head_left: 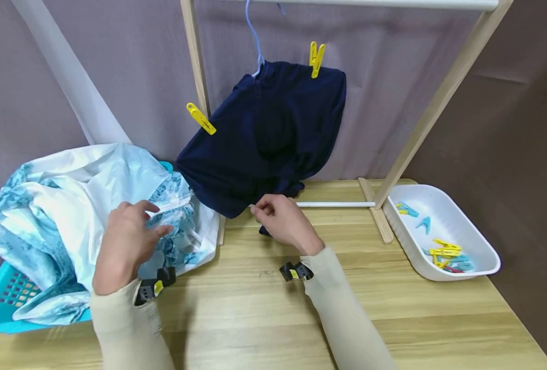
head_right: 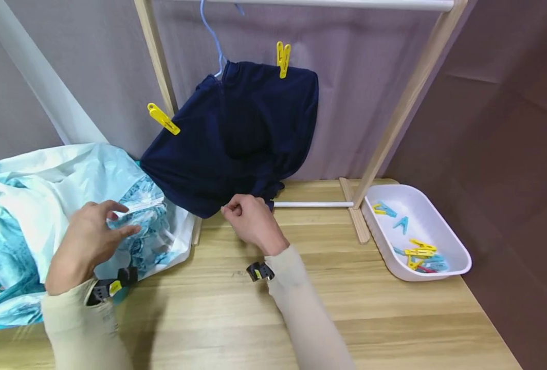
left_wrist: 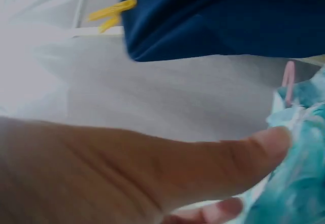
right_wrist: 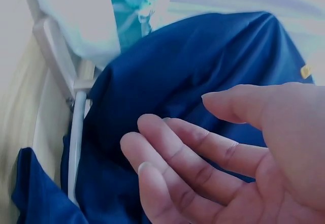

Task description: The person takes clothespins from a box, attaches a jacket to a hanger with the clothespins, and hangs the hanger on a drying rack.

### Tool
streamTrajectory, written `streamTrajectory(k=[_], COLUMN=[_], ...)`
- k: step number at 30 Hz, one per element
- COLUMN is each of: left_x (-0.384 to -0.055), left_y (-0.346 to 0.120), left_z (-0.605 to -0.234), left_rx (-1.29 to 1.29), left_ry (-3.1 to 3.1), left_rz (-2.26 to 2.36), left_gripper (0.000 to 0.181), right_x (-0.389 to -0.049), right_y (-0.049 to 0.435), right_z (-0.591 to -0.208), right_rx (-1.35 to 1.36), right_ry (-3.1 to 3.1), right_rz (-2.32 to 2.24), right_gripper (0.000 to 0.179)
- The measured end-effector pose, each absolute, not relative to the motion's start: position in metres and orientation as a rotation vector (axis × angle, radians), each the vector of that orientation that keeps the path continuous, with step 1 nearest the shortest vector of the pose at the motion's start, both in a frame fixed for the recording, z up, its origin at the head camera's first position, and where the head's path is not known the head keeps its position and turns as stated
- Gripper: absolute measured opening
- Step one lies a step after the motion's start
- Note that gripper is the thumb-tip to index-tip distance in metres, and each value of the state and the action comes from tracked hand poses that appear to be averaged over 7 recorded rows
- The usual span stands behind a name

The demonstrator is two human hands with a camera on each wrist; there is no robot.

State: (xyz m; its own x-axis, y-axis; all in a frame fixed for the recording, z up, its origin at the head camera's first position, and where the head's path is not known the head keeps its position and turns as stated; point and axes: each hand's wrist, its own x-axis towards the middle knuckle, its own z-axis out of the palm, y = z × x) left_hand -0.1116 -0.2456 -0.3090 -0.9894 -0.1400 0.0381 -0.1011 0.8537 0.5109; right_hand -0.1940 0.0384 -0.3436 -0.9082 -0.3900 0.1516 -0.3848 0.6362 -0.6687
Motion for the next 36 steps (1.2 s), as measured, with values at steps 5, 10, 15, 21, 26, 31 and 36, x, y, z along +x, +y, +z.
streamTrajectory(k=[5,10,15,21,26,31,36], left_x=[-0.118,-0.117,-0.112,-0.098,-0.081,-0.068,-0.063], left_y=[-0.241,-0.239,-0.242,-0.254,-0.267,-0.265,-0.243], left_z=[-0.314,-0.316,-0.312,-0.304,-0.297,-0.286,-0.271], left_rx=[0.403,0.494,0.453,0.355,0.311,0.349,0.285], left_ry=[-3.068,-3.018,-2.999,-2.921,-2.780,-2.581,-2.410], left_rz=[-0.887,-0.868,-0.922,-0.980,-1.024,-1.108,-1.304], left_gripper=[0.039,0.030,0.030,0.026,0.033,0.037,0.031], right_x=[-0.189,-0.187,-0.184,-0.174,-0.159,-0.142,-0.122], right_y=[0.031,0.029,0.029,0.021,0.004,-0.020,-0.049], right_z=[-0.345,-0.346,-0.344,-0.338,-0.334,-0.328,-0.316], right_rx=[-0.728,-0.772,-0.812,-0.938,-1.108,-1.229,-1.252], right_ry=[2.796,2.792,2.757,2.642,2.521,2.355,2.160], right_rz=[-1.173,-1.152,-1.181,-1.257,-1.277,-1.402,-1.634], right_gripper=[0.019,0.018,0.015,0.013,0.014,0.019,0.036])
